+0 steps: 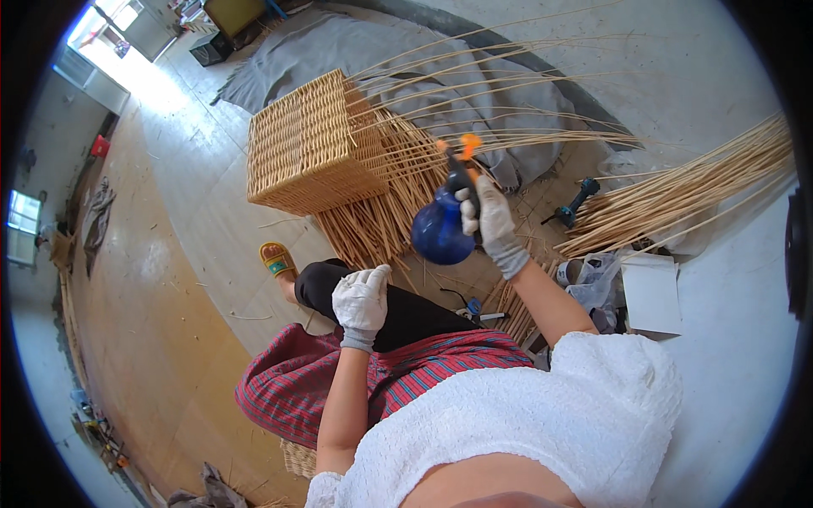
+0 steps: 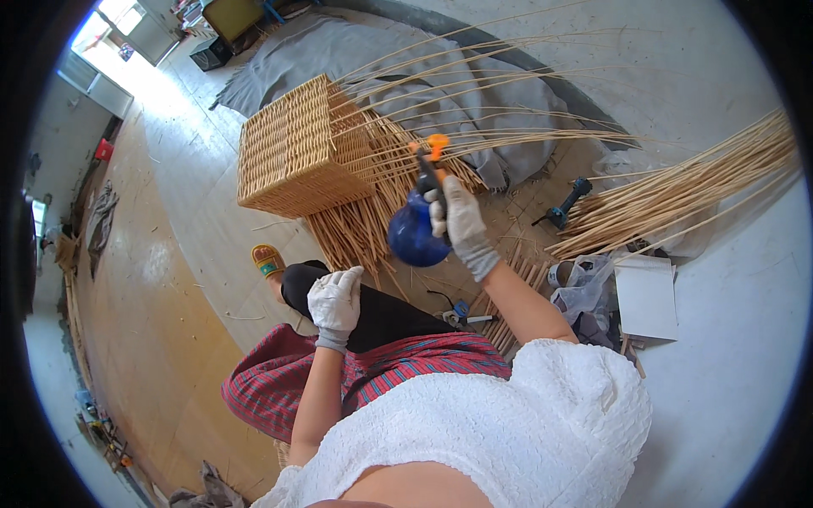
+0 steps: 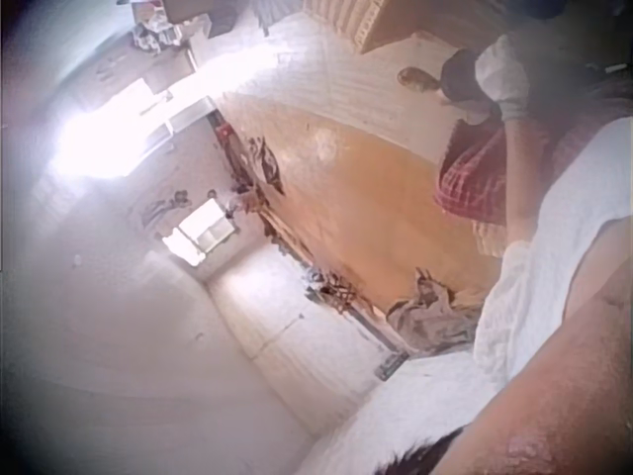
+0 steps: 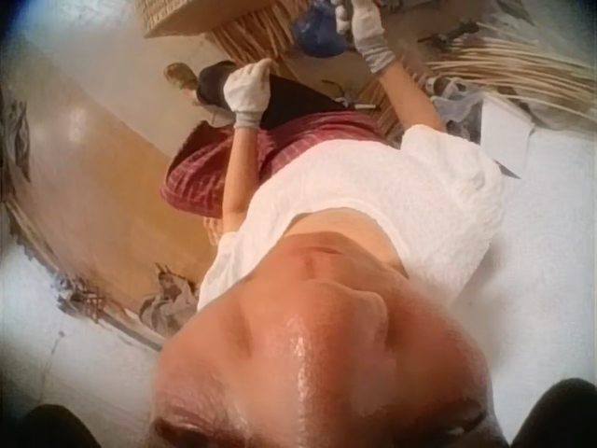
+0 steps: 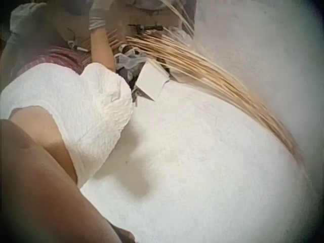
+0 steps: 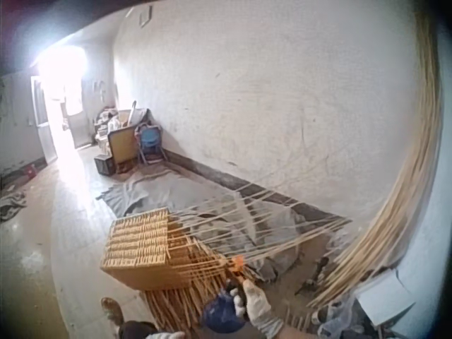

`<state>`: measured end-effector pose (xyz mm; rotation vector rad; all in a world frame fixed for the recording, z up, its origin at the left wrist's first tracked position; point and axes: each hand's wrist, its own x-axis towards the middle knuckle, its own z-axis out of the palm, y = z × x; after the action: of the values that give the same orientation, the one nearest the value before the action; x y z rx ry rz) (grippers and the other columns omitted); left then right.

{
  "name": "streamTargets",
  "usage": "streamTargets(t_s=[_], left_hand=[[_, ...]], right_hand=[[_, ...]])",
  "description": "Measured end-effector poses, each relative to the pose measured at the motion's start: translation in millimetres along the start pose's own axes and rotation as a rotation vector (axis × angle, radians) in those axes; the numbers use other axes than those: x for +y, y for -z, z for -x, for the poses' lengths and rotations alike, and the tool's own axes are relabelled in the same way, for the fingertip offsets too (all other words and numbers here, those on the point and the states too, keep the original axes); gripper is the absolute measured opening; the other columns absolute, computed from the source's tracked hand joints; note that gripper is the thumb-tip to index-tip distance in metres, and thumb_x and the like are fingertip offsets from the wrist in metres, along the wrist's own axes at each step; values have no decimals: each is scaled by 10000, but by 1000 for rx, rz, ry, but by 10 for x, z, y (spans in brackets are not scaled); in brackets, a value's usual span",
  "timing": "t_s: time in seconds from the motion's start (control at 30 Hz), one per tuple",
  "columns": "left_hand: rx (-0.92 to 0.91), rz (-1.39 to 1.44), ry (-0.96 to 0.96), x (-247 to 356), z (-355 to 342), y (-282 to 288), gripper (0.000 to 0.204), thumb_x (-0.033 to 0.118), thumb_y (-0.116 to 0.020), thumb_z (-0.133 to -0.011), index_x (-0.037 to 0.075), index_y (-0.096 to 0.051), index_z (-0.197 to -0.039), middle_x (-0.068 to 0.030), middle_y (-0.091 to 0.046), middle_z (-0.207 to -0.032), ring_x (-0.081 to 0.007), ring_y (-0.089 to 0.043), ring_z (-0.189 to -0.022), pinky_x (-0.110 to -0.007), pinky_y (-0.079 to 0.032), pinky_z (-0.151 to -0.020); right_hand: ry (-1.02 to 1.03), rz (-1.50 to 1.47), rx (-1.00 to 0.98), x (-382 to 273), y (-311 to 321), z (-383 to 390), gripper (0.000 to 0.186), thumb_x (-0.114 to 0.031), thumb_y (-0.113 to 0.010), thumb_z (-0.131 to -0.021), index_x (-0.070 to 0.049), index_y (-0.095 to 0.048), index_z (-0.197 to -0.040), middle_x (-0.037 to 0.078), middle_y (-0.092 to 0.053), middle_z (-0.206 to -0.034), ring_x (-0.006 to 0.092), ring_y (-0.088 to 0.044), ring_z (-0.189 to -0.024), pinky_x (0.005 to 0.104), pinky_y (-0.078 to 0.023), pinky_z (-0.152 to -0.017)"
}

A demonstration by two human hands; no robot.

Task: The person sits on the floor and weaves a rectangular basket using thin wooden strips. They measure the basket with a tape measure, weave the strips by hand, and trim excess material with pliers. The person also sprays the basket with water from a spray bottle.

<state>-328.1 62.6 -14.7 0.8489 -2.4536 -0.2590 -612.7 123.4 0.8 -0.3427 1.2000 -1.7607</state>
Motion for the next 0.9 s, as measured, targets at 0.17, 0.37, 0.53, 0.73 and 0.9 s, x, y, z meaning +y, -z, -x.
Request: streamTargets(t_s=[0.17,0.37,0.53,0.73,0.9], left_hand=[[5,-24,-12,-14,15,-41,140,163,-668,-903,144,-721,-1031,-49,-697,-864,-266,-678,-821,-400,-511,-736],[-34,-57,21,-20,-17,-116,131,179,-661,-889,161,-714,-1007,-40,-689,-848,-254,-675,-806,-392,-514,-735],[-30,-49,40,-39,48,-52,153,168,-669,-891,153,-722,-1033,-42,-701,-870,-258,-684,-835,-397,-520,-756],[-27,-68,54,-32,81,-21,144,164,-667,-902,148,-726,-1033,-53,-700,-870,-266,-683,-835,-400,-519,-752],[-44,-86,59,-33,48,-82,163,156,-674,-877,146,-726,-1031,-48,-695,-860,-264,-678,-821,-401,-520,-754]], right_hand=[[293,100,239,-104,521,145,536,-547,-467,-1060,-37,-624,-1009,-16,-554,-661,75,-474,-479,235,-399,-413],[126,196,87,266,622,247,404,-453,-528,-1063,-61,-619,-1030,-10,-570,-677,51,-469,-479,218,-407,-399],[-139,170,-90,882,402,232,412,-458,-522,-1064,-54,-600,-1049,-6,-561,-681,61,-457,-475,225,-396,-401],[-255,73,36,1200,239,157,451,-501,-503,-1061,-68,-610,-995,-20,-527,-657,68,-433,-473,234,-370,-403],[-46,22,234,1056,799,38,534,-543,-475,-1056,-41,-629,-960,3,-533,-625,112,-438,-433,273,-375,-386]])
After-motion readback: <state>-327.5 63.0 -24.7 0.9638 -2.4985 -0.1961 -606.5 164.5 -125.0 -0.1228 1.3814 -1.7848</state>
